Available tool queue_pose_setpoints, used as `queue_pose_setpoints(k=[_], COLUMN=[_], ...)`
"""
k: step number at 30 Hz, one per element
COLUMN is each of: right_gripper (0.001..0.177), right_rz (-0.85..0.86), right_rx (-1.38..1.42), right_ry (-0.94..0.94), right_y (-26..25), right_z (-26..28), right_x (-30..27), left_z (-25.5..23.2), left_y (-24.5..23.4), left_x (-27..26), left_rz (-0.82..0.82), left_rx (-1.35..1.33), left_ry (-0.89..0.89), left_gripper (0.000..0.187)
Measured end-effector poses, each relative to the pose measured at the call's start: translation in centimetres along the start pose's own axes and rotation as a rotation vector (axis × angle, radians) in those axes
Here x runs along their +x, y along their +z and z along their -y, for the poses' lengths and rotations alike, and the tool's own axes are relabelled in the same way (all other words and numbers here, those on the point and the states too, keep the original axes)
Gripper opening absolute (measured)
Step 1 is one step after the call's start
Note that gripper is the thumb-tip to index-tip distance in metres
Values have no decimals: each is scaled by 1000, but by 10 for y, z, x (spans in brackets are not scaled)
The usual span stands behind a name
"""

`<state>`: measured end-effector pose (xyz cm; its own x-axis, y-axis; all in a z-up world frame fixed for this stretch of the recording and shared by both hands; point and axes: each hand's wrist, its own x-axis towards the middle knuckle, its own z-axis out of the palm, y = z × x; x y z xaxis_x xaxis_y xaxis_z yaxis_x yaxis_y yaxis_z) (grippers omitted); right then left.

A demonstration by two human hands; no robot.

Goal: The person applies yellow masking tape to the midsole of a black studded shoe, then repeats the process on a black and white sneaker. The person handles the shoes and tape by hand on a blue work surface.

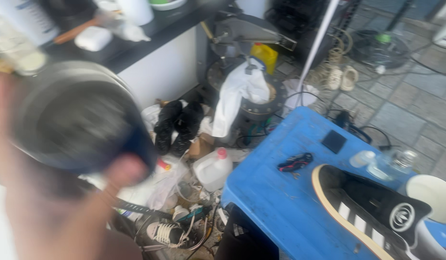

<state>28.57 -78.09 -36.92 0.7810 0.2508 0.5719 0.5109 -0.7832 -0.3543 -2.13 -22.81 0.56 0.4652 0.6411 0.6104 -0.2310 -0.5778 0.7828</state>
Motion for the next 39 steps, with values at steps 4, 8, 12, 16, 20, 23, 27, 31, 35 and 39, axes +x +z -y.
queue_pose_setpoints(k=[4, 8, 12, 16, 20, 23, 27, 31, 35, 39], right_gripper=[54, 51, 47, 48, 49, 48, 50, 31, 39, 52], right_rz=[-49, -26, -2, -13, -36, 3, -20, -61, -65, -69], right_rx=[-19, -59, -107, 70, 49, -40, -52, 93, 595, 823], right_ry=[-54, -30, 67, 126, 199, 218, 161, 212, 875, 1063], right_y=[-22, -58, -85, -100, -94, -91, -77, -59, -46, -34], right_z=[0, 50, 101, 119, 117, 105, 81, 58, 22, -7], right_x=[-26, -29, -23, -26, -33, -45, -57, -69, -63, -68], left_z=[13, 31, 23, 8, 15, 40, 63, 63, 62, 67], left_y=[55, 114, 148, 159, 171, 184, 195, 203, 210, 214], left_x=[-35, -51, -61, -77, -108, -130, -152, -171, -176, -178], left_rz=[422, 923, 1042, 1088, 1172, 1272, 1243, 1171, 1096, 1022], left_rx=[-34, -353, -539, -528, -437, -267, -183, -175, -178, -197], left_ry=[21, 178, 457, 286, -53, -193, -274, -294, -306, -295], left_gripper=[94, 70, 34, 24, 22, 22, 19, 16, 13, 11])
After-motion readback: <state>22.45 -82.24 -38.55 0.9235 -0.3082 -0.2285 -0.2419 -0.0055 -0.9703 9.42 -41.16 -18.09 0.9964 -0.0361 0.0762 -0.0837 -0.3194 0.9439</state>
